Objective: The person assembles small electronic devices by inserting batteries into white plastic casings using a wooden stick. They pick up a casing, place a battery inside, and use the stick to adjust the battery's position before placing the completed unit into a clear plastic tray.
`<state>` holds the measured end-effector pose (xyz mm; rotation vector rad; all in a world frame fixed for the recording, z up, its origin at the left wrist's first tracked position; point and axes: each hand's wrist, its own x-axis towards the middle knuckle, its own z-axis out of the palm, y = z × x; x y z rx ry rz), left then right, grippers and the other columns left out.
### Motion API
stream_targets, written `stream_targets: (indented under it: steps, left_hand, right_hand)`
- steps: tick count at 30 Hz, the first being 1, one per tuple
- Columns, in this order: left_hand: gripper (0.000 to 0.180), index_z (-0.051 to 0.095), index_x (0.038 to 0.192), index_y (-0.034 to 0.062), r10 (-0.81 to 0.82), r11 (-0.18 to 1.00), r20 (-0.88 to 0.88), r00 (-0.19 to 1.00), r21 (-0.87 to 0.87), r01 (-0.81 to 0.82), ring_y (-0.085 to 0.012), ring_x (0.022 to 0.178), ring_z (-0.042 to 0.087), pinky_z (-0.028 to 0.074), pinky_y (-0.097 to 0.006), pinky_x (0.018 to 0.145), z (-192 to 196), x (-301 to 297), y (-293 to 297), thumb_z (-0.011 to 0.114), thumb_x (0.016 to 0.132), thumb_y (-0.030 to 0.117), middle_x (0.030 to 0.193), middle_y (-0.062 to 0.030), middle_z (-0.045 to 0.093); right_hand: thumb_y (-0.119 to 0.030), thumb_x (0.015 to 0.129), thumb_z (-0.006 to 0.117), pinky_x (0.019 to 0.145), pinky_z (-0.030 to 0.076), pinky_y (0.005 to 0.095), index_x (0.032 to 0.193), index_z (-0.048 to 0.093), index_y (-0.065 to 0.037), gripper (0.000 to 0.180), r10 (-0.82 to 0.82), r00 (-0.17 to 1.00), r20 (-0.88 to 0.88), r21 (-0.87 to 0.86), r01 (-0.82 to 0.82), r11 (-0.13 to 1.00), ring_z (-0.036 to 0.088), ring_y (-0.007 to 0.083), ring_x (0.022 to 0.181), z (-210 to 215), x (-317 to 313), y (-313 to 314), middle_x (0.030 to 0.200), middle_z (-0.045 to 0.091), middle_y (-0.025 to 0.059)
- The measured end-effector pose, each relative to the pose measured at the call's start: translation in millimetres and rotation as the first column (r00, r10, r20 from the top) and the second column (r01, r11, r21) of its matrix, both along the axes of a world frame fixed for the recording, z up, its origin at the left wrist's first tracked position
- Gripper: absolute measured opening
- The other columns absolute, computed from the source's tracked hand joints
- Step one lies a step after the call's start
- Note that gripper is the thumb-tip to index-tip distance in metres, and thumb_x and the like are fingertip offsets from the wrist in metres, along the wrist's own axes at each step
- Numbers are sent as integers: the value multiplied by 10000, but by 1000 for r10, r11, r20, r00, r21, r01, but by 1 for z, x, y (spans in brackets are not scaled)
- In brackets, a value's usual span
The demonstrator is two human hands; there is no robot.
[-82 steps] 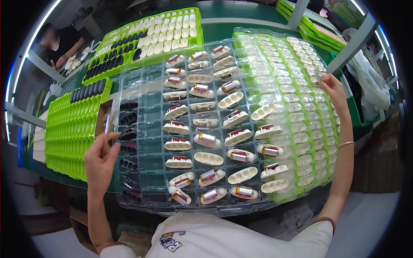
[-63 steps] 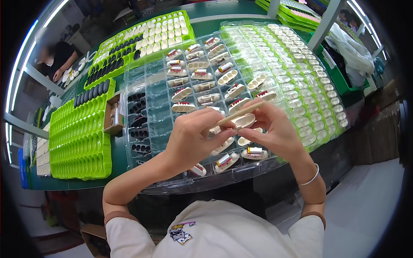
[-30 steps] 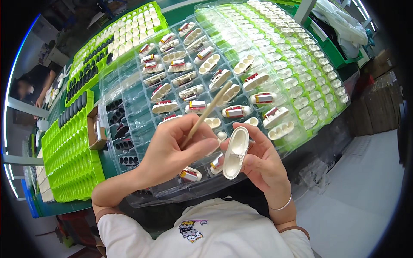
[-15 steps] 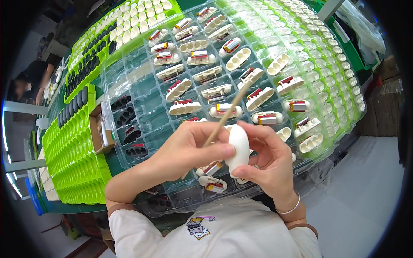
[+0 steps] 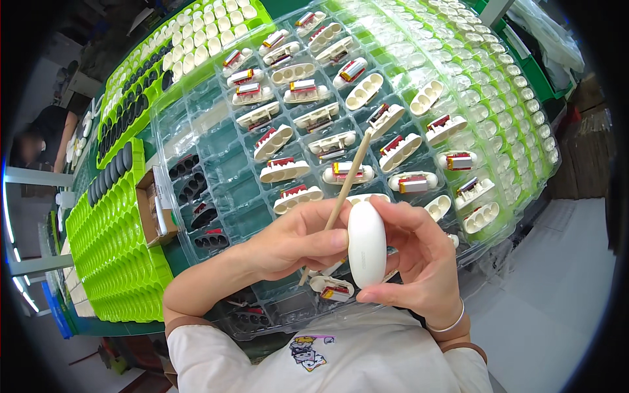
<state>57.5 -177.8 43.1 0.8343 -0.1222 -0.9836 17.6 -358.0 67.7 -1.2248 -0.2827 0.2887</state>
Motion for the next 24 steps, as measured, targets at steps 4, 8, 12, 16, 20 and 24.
stream_targets:
  steps: [4, 8, 12, 16, 20, 24]
  left_hand:
    - [259, 524, 953, 60, -17, 999, 96, 995, 33, 13, -34, 509, 359, 252, -184, 426, 3, 2, 0, 579, 799, 260, 725, 14, 483]
    - [184, 556, 869, 47, 81, 986, 413, 907, 97, -132, -37, 558, 433, 316, -193, 458, -5, -4, -8, 609, 780, 198, 742, 0, 506]
    - [148, 552, 768, 38, 88, 989, 116, 989, 111, -101, -36, 612, 482, 382, -186, 540, 1, -2, -2, 626, 768, 166, 670, 18, 524]
    - [139, 582, 769, 20, 139, 961, 248, 959, 199, -191, -41, 613, 492, 391, -185, 551, 9, -3, -5, 625, 769, 152, 698, 1, 560]
    - [192, 618, 845, 21, 205, 926, 416, 886, 209, -313, -40, 536, 347, 260, -198, 476, 15, -5, -8, 677, 684, 107, 647, 31, 424]
    - [298, 638, 881, 34, 62, 878, 783, 619, 252, -408, -44, 538, 312, 224, -212, 476, 20, -6, -4, 747, 609, 88, 617, 38, 422]
  right_hand:
    - [14, 658, 686, 626, 496, 230, 1145, 415, -14, 558, -46, 999, -1, -38, 46, 998, 552, 131, 848, -1, -2, -1, 1028, 481, 73]
    - [-51, 731, 643, 632, 471, 229, 987, 459, -20, 316, -153, 980, -131, 35, 159, 987, 564, 103, 767, -17, 1, 4, 977, 516, 77]
    - [-72, 736, 638, 683, 482, 248, 951, 456, -20, 287, -263, 942, -207, 78, 284, 956, 559, 117, 829, -18, 3, 12, 940, 532, 84]
    - [-26, 705, 648, 705, 503, 283, 1126, 392, -37, 493, -140, 990, -8, -227, 134, 965, 533, 144, 925, -14, 3, 9, 958, 539, 89]
    - [-39, 764, 588, 776, 455, 284, 1219, 355, -45, 511, -86, 964, -251, 123, 120, 985, 531, 166, 946, -15, 2, 3, 1051, 524, 110]
    - [-94, 825, 522, 786, 439, 294, 1293, 264, -65, 535, 26, 929, -369, 358, 116, 927, 528, 172, 942, -14, -3, 2, 1125, 477, 119]
